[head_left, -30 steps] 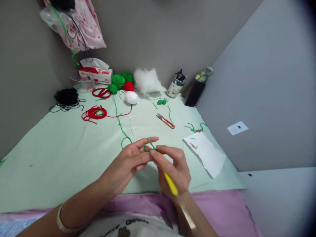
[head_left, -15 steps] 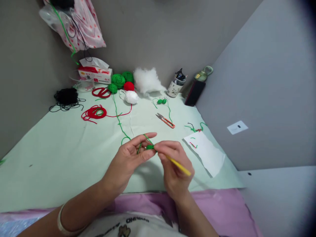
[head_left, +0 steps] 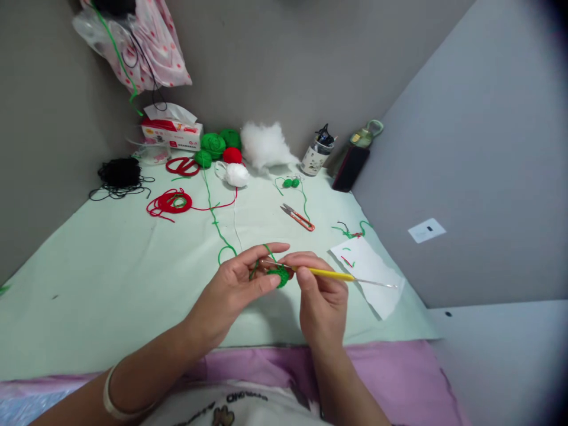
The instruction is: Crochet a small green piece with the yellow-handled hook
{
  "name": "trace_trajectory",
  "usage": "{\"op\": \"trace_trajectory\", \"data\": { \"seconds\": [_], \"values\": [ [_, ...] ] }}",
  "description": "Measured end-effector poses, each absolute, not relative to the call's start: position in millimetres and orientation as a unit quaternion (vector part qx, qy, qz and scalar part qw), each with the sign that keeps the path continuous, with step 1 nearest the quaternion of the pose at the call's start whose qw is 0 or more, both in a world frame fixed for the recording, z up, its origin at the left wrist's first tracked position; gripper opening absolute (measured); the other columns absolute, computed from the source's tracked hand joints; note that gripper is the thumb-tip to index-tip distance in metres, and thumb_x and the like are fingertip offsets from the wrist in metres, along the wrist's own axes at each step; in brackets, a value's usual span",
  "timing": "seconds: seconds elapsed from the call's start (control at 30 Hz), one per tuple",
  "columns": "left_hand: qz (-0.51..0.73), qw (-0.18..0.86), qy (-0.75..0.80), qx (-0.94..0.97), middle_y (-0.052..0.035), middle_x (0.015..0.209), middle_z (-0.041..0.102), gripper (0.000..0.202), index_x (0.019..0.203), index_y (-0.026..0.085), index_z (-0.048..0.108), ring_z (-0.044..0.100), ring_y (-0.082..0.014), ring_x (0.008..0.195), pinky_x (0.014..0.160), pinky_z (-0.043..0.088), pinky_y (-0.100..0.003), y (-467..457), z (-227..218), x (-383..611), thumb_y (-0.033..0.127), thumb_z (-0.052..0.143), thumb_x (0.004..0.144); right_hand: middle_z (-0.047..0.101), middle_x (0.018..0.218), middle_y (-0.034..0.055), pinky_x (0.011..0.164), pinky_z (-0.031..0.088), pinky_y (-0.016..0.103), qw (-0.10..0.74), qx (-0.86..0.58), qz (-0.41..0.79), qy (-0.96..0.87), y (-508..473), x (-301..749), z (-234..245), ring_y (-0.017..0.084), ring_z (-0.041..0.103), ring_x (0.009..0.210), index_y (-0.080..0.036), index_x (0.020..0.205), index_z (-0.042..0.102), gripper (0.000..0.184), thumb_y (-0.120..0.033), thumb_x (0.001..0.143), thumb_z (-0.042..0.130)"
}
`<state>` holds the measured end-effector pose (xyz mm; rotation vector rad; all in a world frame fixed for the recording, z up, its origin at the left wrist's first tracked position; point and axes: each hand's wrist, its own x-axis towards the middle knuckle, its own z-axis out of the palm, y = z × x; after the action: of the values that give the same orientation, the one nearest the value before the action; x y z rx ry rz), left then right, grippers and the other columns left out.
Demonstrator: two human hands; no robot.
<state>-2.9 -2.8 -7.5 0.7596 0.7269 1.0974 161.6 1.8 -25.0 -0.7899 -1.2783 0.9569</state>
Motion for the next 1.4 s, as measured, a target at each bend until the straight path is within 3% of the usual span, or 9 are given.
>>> {"op": "trace_trajectory", "data": {
  "seconds": [0.17,0.37,0.67,0.8,0.93,1.03,1.13,1.27,1.4],
  "values": [
    [0.488,0.667,0.377,0.419,0.0006,0.098,0.068,0.029,0.121,0.037,0.082,0.057,-0.0167,0.098,0.089,0.043,-0.027,-5,-13,-8,0.035,0.081,0.093,0.079,0.09,0.0002,0.072,0.055,0.024,0.635,-0.341,0.471,-0.509,5,163,-24,0.011,0.067,0.076,-0.027,0.097,0.082,0.017,-0.033,0.104,0.067],
    [0.488,0.627,0.409,0.449,0.0016,0.09,0.06,0.028,0.119,0.036,0.082,0.052,-0.0158,0.086,0.082,0.041,-0.029,-5,-12,-11,0.03,0.079,0.091,0.078,0.09,0.0007,0.071,0.059,0.025,0.627,-0.337,0.444,-0.544,2,165,-17,0.012,0.07,0.075,-0.024,0.098,0.078,0.023,-0.031,0.108,0.059],
    [0.516,0.577,0.452,0.444,0.0027,0.089,0.06,0.033,0.119,0.033,0.081,0.048,-0.0134,0.076,0.072,0.042,-0.027,-6,-10,-3,0.026,0.083,0.087,0.078,0.1,0.0087,0.076,0.06,0.033,0.532,-0.328,0.065,-0.778,-9,166,-19,0.02,0.074,0.09,-0.02,0.119,0.069,0.026,-0.008,0.104,0.051],
    [0.514,0.668,0.395,0.366,0.0031,0.088,0.062,0.049,0.129,0.032,0.077,0.053,-0.0129,0.08,0.077,0.045,-0.024,-7,-9,2,0.029,0.089,0.082,0.077,0.108,0.0104,0.076,0.062,0.034,0.491,-0.344,-0.07,-0.798,-8,165,-29,0.021,0.074,0.095,-0.023,0.123,0.072,0.031,-0.006,0.1,0.059],
    [0.466,0.779,0.323,0.268,0.0035,0.078,0.059,0.046,0.127,0.025,0.08,0.05,-0.0098,0.072,0.072,0.043,-0.022,-3,-8,-4,0.033,0.09,0.082,0.077,0.107,0.0073,0.075,0.063,0.035,0.568,-0.349,0.06,-0.743,-8,166,-27,0.021,0.074,0.095,-0.028,0.122,0.075,0.032,-0.01,0.103,0.057],
    [0.487,0.767,0.324,0.265,0.0017,0.083,0.063,0.043,0.124,0.027,0.081,0.055,-0.0119,0.082,0.081,0.044,-0.022,0,-6,-8,0.029,0.09,0.082,0.076,0.091,0.0035,0.067,0.059,0.032,0.65,-0.336,0.236,-0.64,-4,166,-21,0.018,0.071,0.082,-0.027,0.108,0.077,0.025,-0.017,0.106,0.054],
    [0.493,0.749,0.324,0.301,-0.0002,0.092,0.069,0.038,0.118,0.03,0.084,0.058,-0.0146,0.093,0.086,0.045,-0.024,-1,-5,-5,0.026,0.091,0.081,0.078,0.092,0.0035,0.069,0.059,0.032,0.641,-0.326,0.32,-0.617,1,163,-17,0.018,0.072,0.085,-0.027,0.102,0.079,0.021,-0.023,0.106,0.059],
    [0.504,0.721,0.341,0.331,0.0006,0.093,0.07,0.035,0.116,0.032,0.084,0.059,-0.0142,0.091,0.085,0.046,-0.024,-5,-6,1,0.029,0.091,0.082,0.079,0.096,0.0033,0.075,0.062,0.033,0.613,-0.35,0.277,-0.652,0,160,-21,0.019,0.074,0.09,-0.028,0.109,0.079,0.021,-0.018,0.104,0.061],
    [0.528,0.715,0.347,0.299,0.0015,0.088,0.069,0.041,0.12,0.031,0.083,0.058,-0.0122,0.084,0.079,0.046,-0.021,-6,-7,4,0.03,0.093,0.08,0.077,0.11,0.0067,0.078,0.064,0.034,0.555,-0.367,0.088,-0.742,-8,162,-31,0.02,0.075,0.097,-0.03,0.123,0.077,0.034,-0.009,0.1,0.063]
  ]
}}
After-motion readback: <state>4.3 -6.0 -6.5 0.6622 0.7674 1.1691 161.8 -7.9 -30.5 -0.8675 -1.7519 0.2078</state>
